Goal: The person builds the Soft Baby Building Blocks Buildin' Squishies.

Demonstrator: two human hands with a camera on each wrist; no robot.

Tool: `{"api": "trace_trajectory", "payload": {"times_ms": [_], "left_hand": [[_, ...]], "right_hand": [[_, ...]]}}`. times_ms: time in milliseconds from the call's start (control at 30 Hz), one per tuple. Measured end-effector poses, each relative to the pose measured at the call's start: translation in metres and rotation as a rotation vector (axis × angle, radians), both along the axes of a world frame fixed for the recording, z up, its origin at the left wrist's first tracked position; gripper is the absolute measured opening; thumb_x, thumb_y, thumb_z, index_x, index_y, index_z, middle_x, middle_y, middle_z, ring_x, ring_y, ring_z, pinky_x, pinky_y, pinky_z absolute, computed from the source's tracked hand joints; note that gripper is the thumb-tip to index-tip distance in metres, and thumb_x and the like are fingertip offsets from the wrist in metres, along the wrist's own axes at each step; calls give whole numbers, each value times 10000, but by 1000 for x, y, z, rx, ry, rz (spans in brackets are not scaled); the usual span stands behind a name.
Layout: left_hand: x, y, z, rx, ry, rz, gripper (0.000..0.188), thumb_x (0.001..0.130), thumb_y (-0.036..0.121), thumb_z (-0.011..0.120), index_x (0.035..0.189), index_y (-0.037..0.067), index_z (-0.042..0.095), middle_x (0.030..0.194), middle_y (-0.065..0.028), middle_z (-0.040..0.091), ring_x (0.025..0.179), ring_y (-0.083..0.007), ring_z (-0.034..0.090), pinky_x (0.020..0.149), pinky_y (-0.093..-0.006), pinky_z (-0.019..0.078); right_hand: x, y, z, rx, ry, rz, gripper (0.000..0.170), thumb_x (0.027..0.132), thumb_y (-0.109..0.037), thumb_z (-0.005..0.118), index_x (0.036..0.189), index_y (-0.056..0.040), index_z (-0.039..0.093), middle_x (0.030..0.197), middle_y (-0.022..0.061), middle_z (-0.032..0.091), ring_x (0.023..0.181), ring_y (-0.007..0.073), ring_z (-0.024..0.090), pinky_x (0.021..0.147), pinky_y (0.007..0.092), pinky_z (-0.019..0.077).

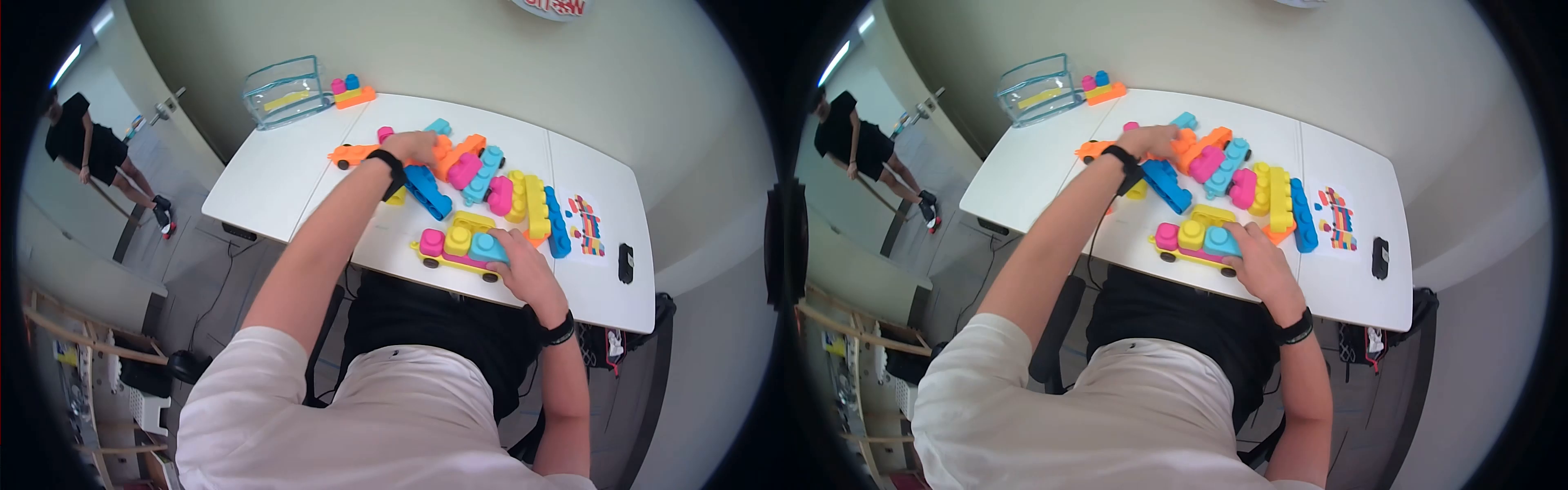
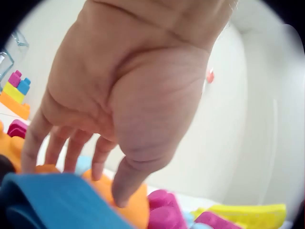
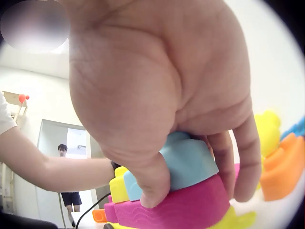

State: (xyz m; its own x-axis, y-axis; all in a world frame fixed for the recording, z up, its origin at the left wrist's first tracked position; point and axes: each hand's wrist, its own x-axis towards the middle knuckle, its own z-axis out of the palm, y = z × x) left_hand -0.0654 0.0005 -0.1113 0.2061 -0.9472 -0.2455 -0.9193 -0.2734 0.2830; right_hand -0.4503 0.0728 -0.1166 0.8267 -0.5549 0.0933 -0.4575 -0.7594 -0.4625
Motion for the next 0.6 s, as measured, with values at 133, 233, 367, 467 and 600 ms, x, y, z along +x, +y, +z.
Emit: {"api": "trace_trajectory", "payload": {"times_ms": [133, 233, 367, 467, 600], "left_hand": [[14, -19, -14, 67, 172, -36, 912, 848, 291, 945, 1633, 106, 520, 1501, -163, 706, 1331, -315, 711, 1083, -452, 587], [7, -10, -19, -16, 83, -42, 781, 898, 166, 908, 1594, 116, 557, 1358, -183, 762, 1124, -322, 781, 949, -431, 623], [14, 4, -16, -84, -15, -96, 675, 845, 104, 939, 1467, 131, 679, 1225, -163, 782, 908, -288, 789, 729, -425, 656], [17, 15, -11, -151, 63, -12, 675, 842, 108, 944, 1463, 119, 678, 1167, -156, 782, 894, -273, 783, 693, -423, 656], [9, 44, 21, -493, 189, -14, 660, 851, 112, 932, 1460, 77, 679, 1227, -205, 781, 989, -312, 798, 833, -424, 669]], "right_hand": [[2, -4, -3, 11, -34, -6, 589, 956, -142, 817, 1498, -115, 587, 1269, 203, 644, 1180, 460, 678, 948, 526, 587], [-2, -4, -13, -4, -77, 28, 582, 953, -141, 819, 1488, -114, 592, 1273, 203, 644, 1176, 463, 678, 944, 531, 588], [1, 0, -9, -17, -56, 13, 555, 963, -177, 815, 1470, -115, 598, 1252, 200, 649, 1172, 463, 679, 944, 531, 589], [-1, 1, -12, -3, -31, 14, 619, 957, -240, 836, 1496, -82, 575, 1270, 217, 655, 1180, 462, 682, 960, 530, 588], [6, 7, -8, -69, -63, -31, 736, 933, -300, 871, 1536, -41, 540, 1326, 234, 653, 1190, 449, 687, 971, 528, 588]]}}
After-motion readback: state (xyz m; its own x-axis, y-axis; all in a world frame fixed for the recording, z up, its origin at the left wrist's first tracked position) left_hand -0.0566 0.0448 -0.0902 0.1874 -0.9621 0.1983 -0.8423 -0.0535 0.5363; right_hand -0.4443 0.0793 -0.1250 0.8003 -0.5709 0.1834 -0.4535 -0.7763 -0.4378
